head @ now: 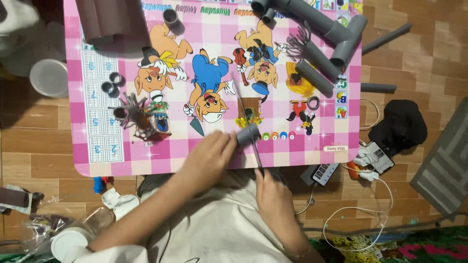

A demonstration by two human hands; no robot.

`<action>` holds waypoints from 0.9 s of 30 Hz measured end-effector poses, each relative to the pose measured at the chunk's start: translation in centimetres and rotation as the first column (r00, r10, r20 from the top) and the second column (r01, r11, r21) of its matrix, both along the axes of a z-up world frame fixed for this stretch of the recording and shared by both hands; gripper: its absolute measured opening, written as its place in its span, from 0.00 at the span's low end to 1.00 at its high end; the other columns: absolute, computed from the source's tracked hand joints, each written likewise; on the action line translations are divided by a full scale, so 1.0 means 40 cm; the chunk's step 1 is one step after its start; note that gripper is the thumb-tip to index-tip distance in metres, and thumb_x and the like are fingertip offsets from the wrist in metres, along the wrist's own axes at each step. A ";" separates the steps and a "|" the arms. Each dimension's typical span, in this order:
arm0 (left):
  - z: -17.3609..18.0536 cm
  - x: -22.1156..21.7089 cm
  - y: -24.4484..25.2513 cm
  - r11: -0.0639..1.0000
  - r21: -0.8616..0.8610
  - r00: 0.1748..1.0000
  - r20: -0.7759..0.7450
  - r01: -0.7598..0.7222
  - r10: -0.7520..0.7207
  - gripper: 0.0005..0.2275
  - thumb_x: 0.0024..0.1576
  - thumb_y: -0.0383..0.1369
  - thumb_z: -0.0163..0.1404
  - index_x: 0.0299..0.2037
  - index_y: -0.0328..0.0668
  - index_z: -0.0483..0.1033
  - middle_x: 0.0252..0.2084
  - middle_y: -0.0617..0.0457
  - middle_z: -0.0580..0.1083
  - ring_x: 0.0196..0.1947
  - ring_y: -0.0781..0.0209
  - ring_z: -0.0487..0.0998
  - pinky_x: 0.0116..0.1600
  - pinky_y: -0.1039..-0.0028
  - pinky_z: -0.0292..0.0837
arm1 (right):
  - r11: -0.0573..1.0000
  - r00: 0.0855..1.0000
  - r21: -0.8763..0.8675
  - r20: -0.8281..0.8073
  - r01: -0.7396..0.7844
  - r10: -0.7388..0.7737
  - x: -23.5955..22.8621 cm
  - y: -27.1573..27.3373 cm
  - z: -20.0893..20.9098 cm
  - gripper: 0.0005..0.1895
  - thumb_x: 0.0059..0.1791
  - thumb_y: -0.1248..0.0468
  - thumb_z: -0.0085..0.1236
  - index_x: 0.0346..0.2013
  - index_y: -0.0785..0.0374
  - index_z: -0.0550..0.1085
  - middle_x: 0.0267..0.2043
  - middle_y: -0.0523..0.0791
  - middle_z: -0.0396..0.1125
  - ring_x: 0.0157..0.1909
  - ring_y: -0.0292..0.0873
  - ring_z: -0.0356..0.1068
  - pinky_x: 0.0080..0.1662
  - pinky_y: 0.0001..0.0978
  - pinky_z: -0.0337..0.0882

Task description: Shaping and smoothing the edges of PVC pipe components using various manual tools like scrapers and files.

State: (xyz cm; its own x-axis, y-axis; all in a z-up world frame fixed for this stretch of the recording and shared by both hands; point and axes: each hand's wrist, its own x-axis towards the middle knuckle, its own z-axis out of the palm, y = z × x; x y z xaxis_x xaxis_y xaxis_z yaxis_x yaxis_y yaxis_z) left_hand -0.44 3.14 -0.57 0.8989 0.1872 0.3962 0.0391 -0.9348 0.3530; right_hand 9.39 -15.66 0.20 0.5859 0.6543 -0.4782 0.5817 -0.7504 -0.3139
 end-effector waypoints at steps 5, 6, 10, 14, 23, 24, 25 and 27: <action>-0.002 0.006 0.008 1.000 -0.018 1.000 0.004 0.020 -0.020 0.11 0.59 0.20 0.45 0.51 0.20 0.68 0.37 0.40 0.68 0.33 0.47 0.67 0.38 0.62 0.67 | 1.000 0.997 -0.013 0.076 -0.016 0.016 -0.026 -0.018 0.016 0.18 0.55 0.51 0.37 0.36 0.61 0.69 0.23 0.58 0.70 0.28 0.69 0.68 0.30 0.62 0.64; -0.006 0.010 0.002 0.997 -0.071 1.000 -0.007 0.018 -0.019 0.13 0.58 0.20 0.47 0.52 0.19 0.68 0.38 0.39 0.68 0.36 0.45 0.69 0.40 0.60 0.69 | 0.996 0.998 -0.083 0.057 -0.010 0.015 -0.021 -0.034 0.030 0.17 0.55 0.49 0.37 0.39 0.58 0.68 0.24 0.57 0.71 0.30 0.69 0.69 0.32 0.62 0.64; 0.008 0.019 0.087 0.990 -0.031 0.985 0.108 -0.135 0.138 0.09 0.61 0.21 0.48 0.48 0.19 0.68 0.34 0.39 0.65 0.30 0.45 0.65 0.34 0.61 0.64 | 0.995 0.978 0.012 0.187 -0.100 0.096 0.007 -0.077 0.043 0.15 0.53 0.51 0.43 0.43 0.57 0.71 0.15 0.52 0.69 0.22 0.63 0.70 0.27 0.55 0.65; 0.084 0.023 0.134 0.966 -0.169 0.960 0.172 -0.193 0.222 0.12 0.62 0.26 0.48 0.49 0.20 0.67 0.38 0.36 0.67 0.34 0.45 0.68 0.38 0.63 0.67 | 0.943 0.952 0.282 0.294 -0.175 0.089 0.061 -0.004 0.116 0.09 0.51 0.55 0.47 0.35 0.55 0.72 0.12 0.45 0.65 0.15 0.51 0.66 0.21 0.46 0.60; 0.061 0.124 0.286 0.913 0.297 0.956 0.002 -0.280 0.293 0.12 0.56 0.20 0.48 0.50 0.29 0.70 0.36 0.45 0.69 0.30 0.56 0.67 0.31 0.71 0.66 | 0.968 0.967 0.250 -0.238 -0.028 0.089 0.299 0.163 0.127 0.20 0.55 0.56 0.37 0.29 0.59 0.75 0.12 0.38 0.63 0.11 0.33 0.59 0.17 0.23 0.57; 0.060 0.133 0.300 0.879 0.383 0.952 0.002 -0.283 0.306 0.11 0.56 0.21 0.49 0.49 0.31 0.71 0.36 0.46 0.71 0.31 0.57 0.67 0.34 0.71 0.68 | 0.940 0.929 0.338 -0.359 0.044 0.085 0.320 0.184 0.144 0.21 0.54 0.56 0.39 0.27 0.61 0.77 0.11 0.39 0.61 0.13 0.35 0.60 0.22 0.27 0.59; 0.058 0.137 0.309 0.876 0.388 0.951 0.007 -0.287 0.308 0.11 0.56 0.21 0.49 0.49 0.31 0.71 0.36 0.46 0.71 0.31 0.57 0.67 0.34 0.71 0.68 | 0.938 0.930 0.345 -0.356 0.041 0.090 0.344 0.165 0.136 0.21 0.54 0.56 0.39 0.27 0.61 0.77 0.11 0.39 0.61 0.13 0.35 0.60 0.22 0.27 0.59; 0.048 0.144 0.323 0.864 0.403 0.944 -0.005 -0.301 0.331 0.13 0.57 0.25 0.49 0.51 0.33 0.69 0.39 0.46 0.72 0.35 0.57 0.72 0.35 0.71 0.71 | 0.890 0.927 0.422 -0.376 0.174 -0.003 0.390 0.121 0.116 0.24 0.57 0.54 0.30 0.29 0.62 0.73 0.15 0.39 0.59 0.17 0.36 0.61 0.21 0.26 0.65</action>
State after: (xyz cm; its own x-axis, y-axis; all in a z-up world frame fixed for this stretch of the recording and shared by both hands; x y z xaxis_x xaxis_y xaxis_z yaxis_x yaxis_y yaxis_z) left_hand 5.31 16.07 1.36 0.8464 0.3087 0.4338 0.3666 -0.9288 -0.0543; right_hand 25.00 -10.83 4.84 0.4976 0.7984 -0.3390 0.3038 -0.5265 -0.7940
